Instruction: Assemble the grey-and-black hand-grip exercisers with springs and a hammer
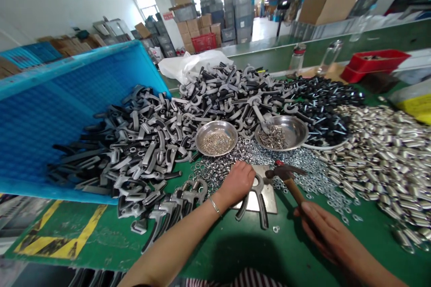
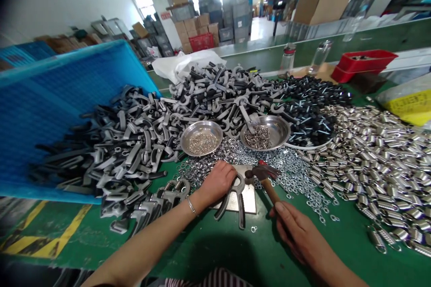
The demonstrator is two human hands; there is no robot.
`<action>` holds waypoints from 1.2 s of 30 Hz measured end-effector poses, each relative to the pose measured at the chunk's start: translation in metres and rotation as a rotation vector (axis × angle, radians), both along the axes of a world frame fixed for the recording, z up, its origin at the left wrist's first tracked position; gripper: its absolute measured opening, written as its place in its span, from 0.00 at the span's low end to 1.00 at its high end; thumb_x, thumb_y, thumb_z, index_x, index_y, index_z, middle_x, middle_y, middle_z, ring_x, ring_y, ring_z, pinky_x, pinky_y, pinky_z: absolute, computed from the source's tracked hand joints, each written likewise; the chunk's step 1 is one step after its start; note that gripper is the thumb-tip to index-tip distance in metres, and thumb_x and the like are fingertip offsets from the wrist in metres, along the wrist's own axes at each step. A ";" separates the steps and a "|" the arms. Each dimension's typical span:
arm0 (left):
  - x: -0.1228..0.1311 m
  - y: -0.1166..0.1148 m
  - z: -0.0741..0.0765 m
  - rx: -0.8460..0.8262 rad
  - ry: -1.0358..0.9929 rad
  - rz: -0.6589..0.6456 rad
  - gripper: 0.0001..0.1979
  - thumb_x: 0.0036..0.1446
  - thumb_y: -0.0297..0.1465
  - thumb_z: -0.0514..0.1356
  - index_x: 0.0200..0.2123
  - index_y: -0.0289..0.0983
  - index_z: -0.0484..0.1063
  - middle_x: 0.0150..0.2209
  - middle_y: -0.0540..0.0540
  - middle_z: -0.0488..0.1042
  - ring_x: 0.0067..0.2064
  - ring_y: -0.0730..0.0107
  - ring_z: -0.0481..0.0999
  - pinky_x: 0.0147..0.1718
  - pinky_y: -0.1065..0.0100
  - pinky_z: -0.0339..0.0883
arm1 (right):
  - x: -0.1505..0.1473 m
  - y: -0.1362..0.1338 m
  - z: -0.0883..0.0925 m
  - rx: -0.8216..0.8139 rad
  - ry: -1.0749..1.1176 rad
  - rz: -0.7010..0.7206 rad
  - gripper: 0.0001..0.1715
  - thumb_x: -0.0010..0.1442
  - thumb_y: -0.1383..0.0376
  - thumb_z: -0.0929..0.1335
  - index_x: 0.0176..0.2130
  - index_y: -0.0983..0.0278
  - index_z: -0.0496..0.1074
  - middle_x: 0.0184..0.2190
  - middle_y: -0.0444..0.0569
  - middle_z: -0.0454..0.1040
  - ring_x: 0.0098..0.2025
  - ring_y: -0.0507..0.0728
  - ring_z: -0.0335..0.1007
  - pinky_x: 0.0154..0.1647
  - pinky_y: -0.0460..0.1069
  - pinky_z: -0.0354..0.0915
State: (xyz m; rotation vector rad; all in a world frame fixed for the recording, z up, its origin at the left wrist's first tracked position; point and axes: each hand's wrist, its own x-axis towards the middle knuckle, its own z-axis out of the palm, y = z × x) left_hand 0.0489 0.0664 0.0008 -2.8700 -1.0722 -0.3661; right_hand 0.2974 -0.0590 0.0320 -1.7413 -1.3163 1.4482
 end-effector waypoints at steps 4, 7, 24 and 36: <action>0.001 0.004 0.000 -0.018 0.026 -0.002 0.11 0.68 0.27 0.50 0.40 0.32 0.72 0.41 0.39 0.71 0.46 0.57 0.68 0.49 0.55 0.63 | 0.004 0.000 0.000 -0.113 0.024 0.030 0.31 0.64 0.38 0.57 0.41 0.59 0.70 0.22 0.41 0.70 0.16 0.51 0.58 0.14 0.46 0.55; 0.000 -0.001 0.001 -0.106 -0.098 0.110 0.10 0.67 0.30 0.54 0.45 0.32 0.71 0.45 0.39 0.71 0.49 0.56 0.69 0.52 0.55 0.64 | 0.010 0.010 0.008 -0.073 -0.034 0.113 0.30 0.65 0.40 0.57 0.35 0.60 0.69 0.21 0.41 0.68 0.17 0.52 0.59 0.16 0.46 0.57; -0.032 -0.028 0.028 -0.214 0.064 0.120 0.05 0.64 0.28 0.57 0.39 0.35 0.73 0.41 0.43 0.73 0.47 0.57 0.68 0.50 0.56 0.58 | -0.011 0.081 0.038 0.237 -0.446 0.471 0.28 0.69 0.46 0.53 0.37 0.59 0.71 0.25 0.48 0.75 0.28 0.59 0.72 0.31 0.51 0.64; -0.034 -0.028 0.022 -0.169 0.067 0.137 0.07 0.65 0.31 0.58 0.38 0.34 0.73 0.40 0.43 0.72 0.47 0.56 0.68 0.48 0.57 0.59 | 0.005 0.028 0.015 0.321 -0.507 0.403 0.23 0.61 0.43 0.63 0.38 0.56 0.76 0.29 0.51 0.80 0.30 0.64 0.77 0.31 0.55 0.71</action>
